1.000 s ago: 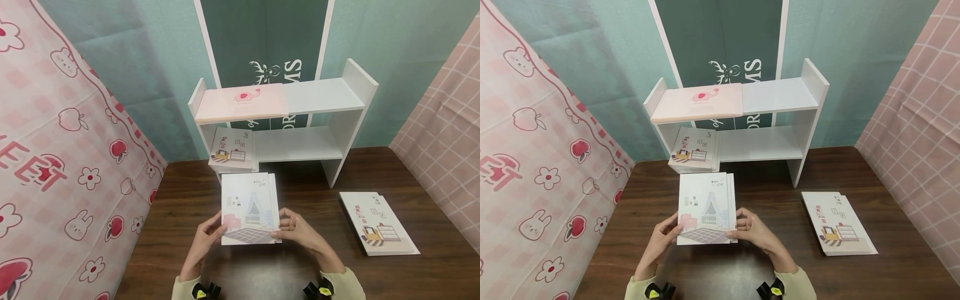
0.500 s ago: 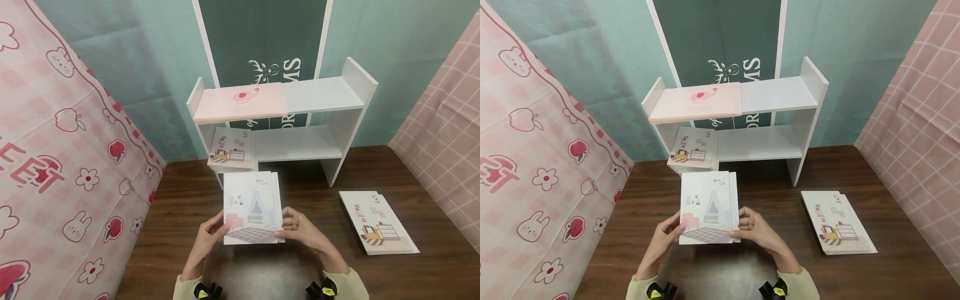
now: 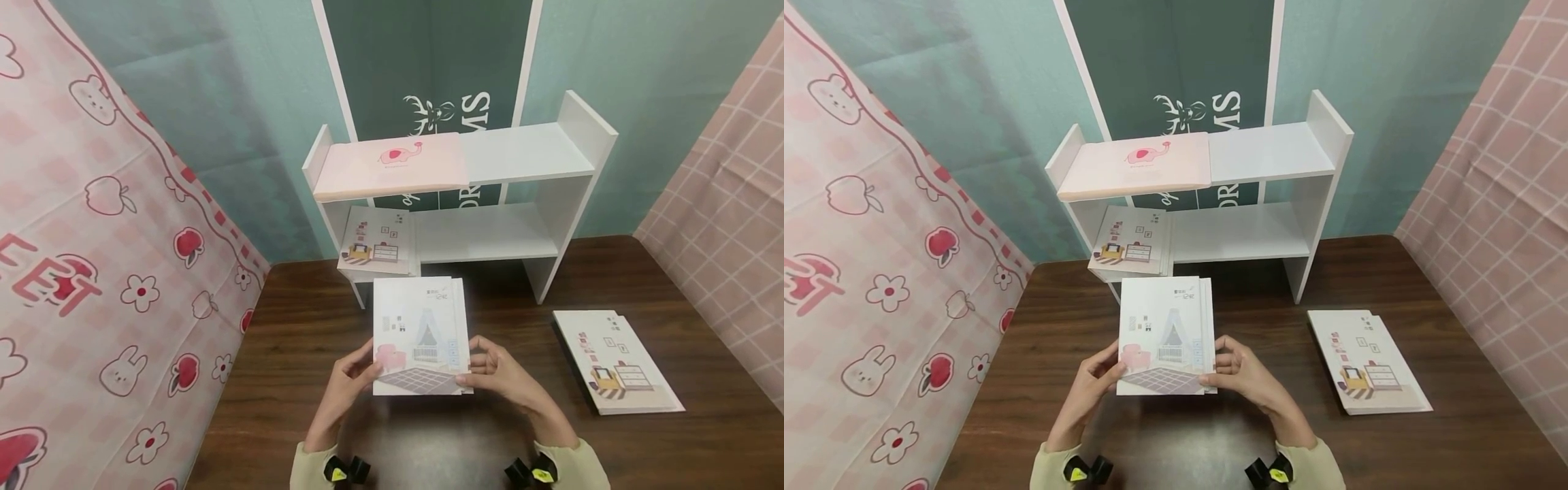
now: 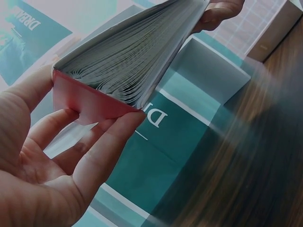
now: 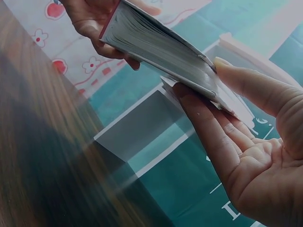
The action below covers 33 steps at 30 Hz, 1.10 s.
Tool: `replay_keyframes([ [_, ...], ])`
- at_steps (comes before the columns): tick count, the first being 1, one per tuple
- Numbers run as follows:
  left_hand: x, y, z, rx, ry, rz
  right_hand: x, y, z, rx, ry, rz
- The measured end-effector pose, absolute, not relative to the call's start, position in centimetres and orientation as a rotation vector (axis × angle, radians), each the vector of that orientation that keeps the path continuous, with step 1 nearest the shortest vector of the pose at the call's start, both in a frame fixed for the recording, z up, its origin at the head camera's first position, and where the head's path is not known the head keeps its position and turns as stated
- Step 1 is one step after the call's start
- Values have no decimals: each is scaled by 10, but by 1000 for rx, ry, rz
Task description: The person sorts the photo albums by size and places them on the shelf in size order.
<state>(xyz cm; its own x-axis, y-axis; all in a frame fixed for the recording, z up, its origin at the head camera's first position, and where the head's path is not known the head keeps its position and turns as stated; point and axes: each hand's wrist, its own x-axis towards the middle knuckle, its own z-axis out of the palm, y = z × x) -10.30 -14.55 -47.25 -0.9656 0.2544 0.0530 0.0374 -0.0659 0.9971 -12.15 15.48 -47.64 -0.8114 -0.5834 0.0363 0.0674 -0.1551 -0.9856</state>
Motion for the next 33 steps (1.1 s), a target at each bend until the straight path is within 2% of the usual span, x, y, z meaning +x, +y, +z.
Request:
replay_keyframes([
  [33, -110, -121, -470, 398, 2012, 2145, -117, 181, -476, -624, 1700, -2070],
])
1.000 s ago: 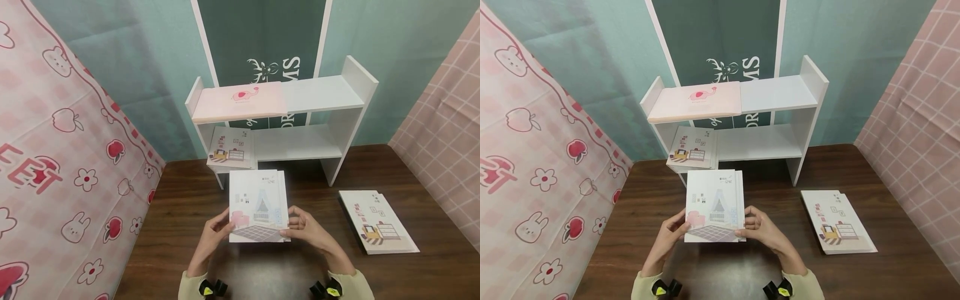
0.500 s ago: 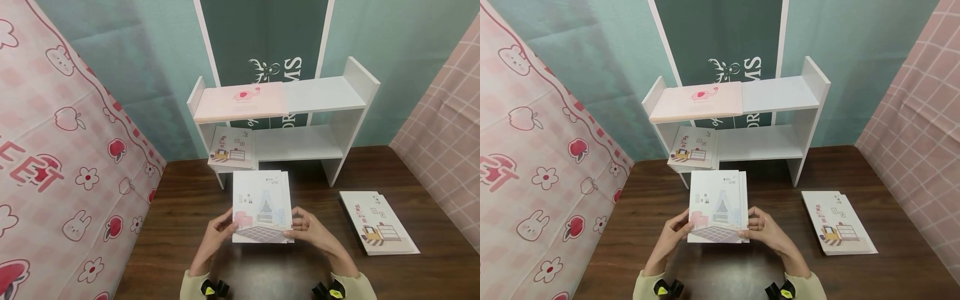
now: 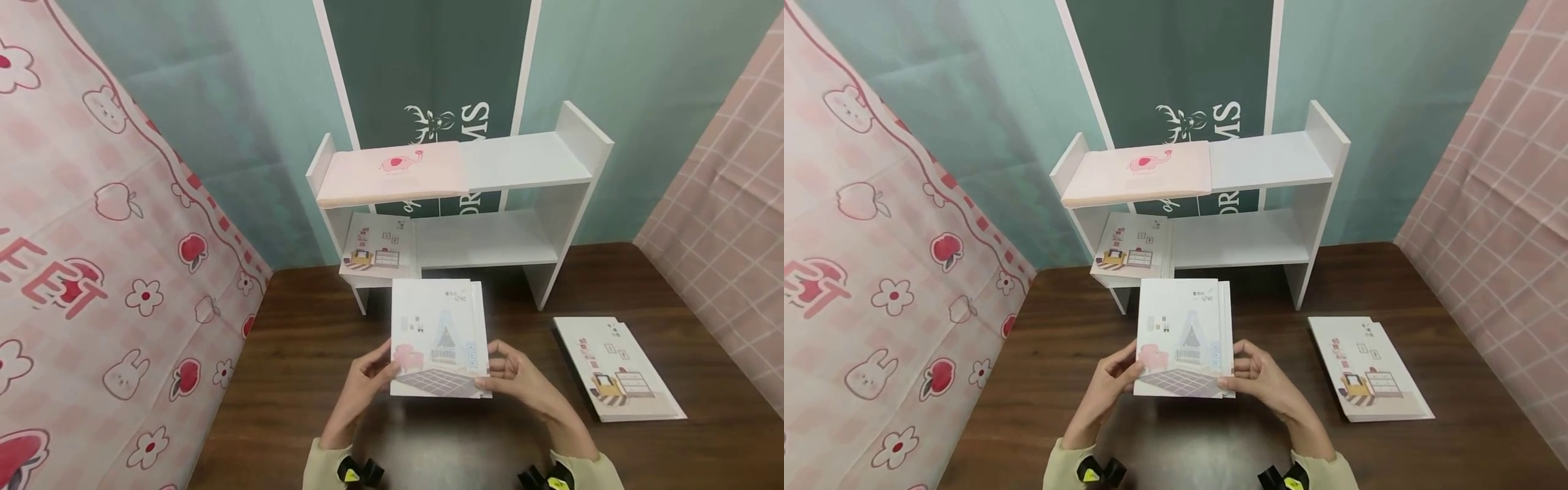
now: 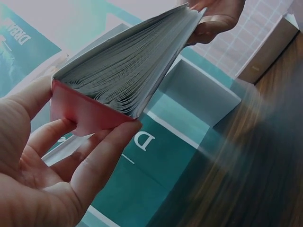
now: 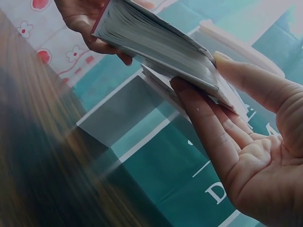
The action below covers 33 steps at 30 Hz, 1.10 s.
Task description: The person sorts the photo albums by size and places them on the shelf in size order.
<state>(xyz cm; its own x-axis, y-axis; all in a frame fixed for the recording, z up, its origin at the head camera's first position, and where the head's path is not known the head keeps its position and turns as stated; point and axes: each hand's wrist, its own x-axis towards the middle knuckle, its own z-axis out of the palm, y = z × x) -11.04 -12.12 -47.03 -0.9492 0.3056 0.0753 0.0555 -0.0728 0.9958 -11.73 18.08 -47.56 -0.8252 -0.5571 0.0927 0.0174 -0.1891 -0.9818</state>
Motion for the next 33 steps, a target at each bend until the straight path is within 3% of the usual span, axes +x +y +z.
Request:
replay_keyframes([
  [33, -132, -94, -459, 422, 2020, 2175, -125, 201, -469, -555, 1795, -2109],
])
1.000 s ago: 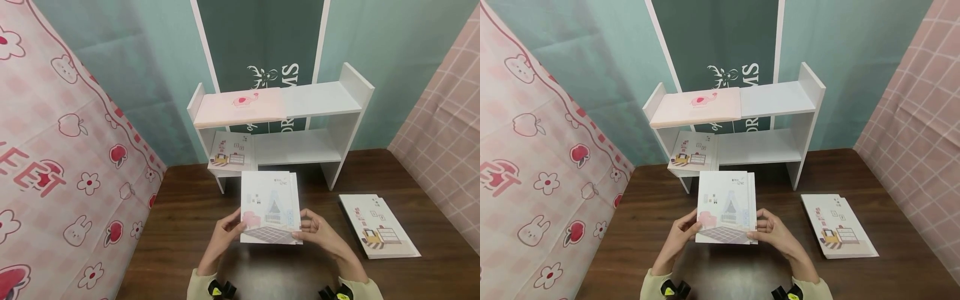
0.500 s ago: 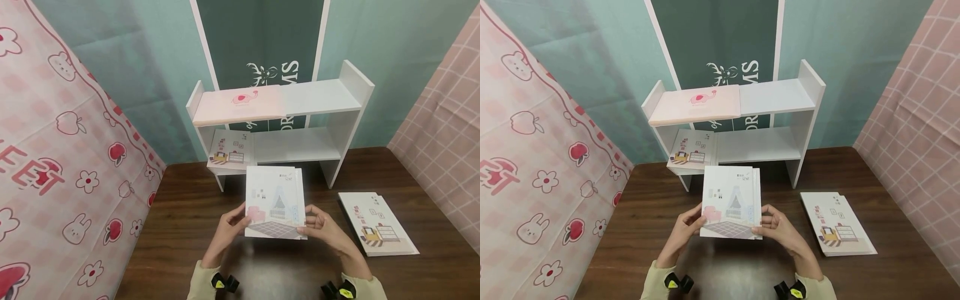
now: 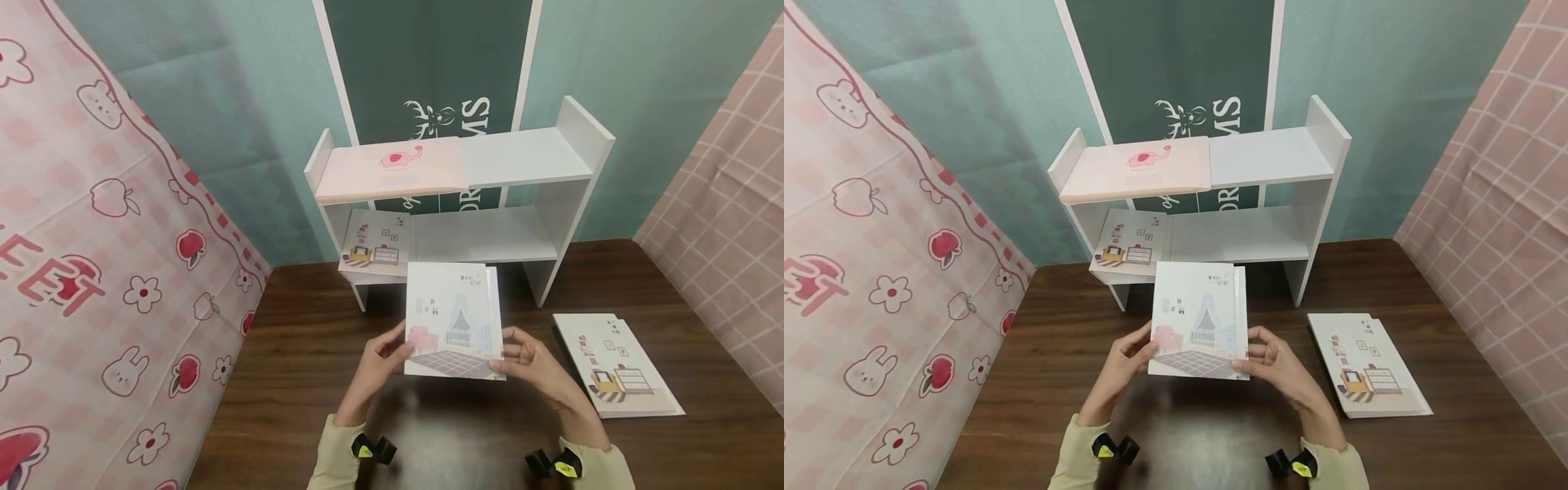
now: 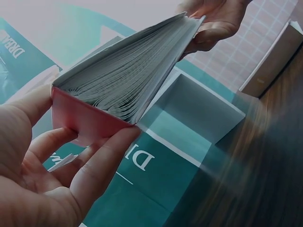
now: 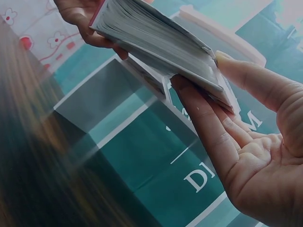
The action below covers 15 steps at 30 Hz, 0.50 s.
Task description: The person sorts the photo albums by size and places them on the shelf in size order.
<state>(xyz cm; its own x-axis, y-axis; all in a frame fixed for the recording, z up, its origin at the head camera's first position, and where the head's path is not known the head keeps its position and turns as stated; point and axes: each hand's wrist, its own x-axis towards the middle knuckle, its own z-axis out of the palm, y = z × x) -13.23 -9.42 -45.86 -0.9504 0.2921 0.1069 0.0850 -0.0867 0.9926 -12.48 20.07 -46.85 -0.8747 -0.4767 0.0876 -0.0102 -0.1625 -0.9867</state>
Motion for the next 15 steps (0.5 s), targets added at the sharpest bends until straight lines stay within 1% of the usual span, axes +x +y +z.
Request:
replay_keyframes([
  [8, -136, -93, -457, 401, 2039, 2187, -128, 202, -465, -543, 1849, -2080],
  [15, -139, -92, -455, 334, 2017, 2185, -133, 200, -464, -518, 1884, -2071],
])
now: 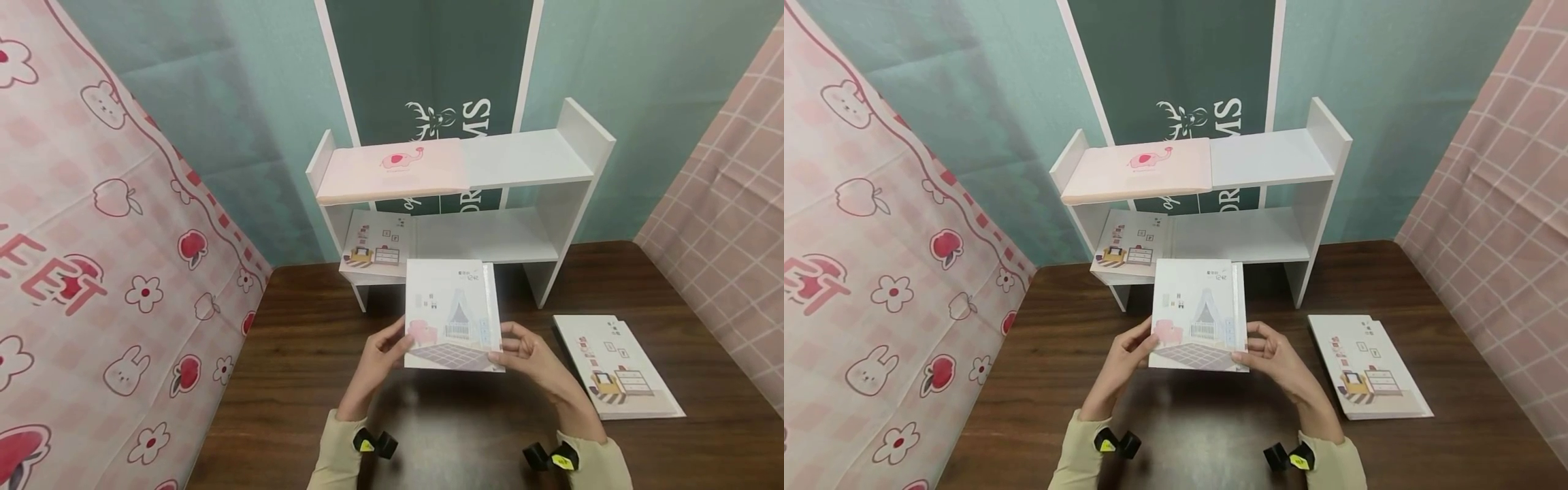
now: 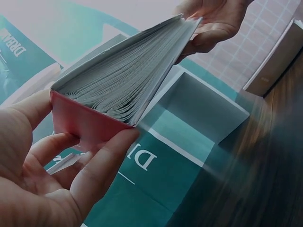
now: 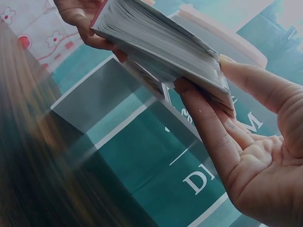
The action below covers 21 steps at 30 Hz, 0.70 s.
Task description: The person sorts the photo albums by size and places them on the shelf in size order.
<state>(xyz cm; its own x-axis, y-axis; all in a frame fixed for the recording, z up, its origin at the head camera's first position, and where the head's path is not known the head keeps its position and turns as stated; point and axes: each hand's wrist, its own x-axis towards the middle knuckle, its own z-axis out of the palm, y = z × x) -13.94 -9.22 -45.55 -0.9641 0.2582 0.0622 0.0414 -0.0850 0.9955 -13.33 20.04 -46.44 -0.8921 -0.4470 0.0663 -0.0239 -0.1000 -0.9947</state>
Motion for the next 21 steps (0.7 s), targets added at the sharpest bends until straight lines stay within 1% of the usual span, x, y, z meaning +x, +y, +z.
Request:
replay_keyframes([
  [5, -141, -92, -451, 313, 2013, 2185, -136, 199, -464, -483, 1908, -2066],
  [13, -137, -87, -425, 271, 2006, 2185, -141, 197, -464, -410, 1929, -2081],
  [21, -154, -88, -445, 221, 1977, 2222, -144, 195, -466, -349, 1976, -2109],
])
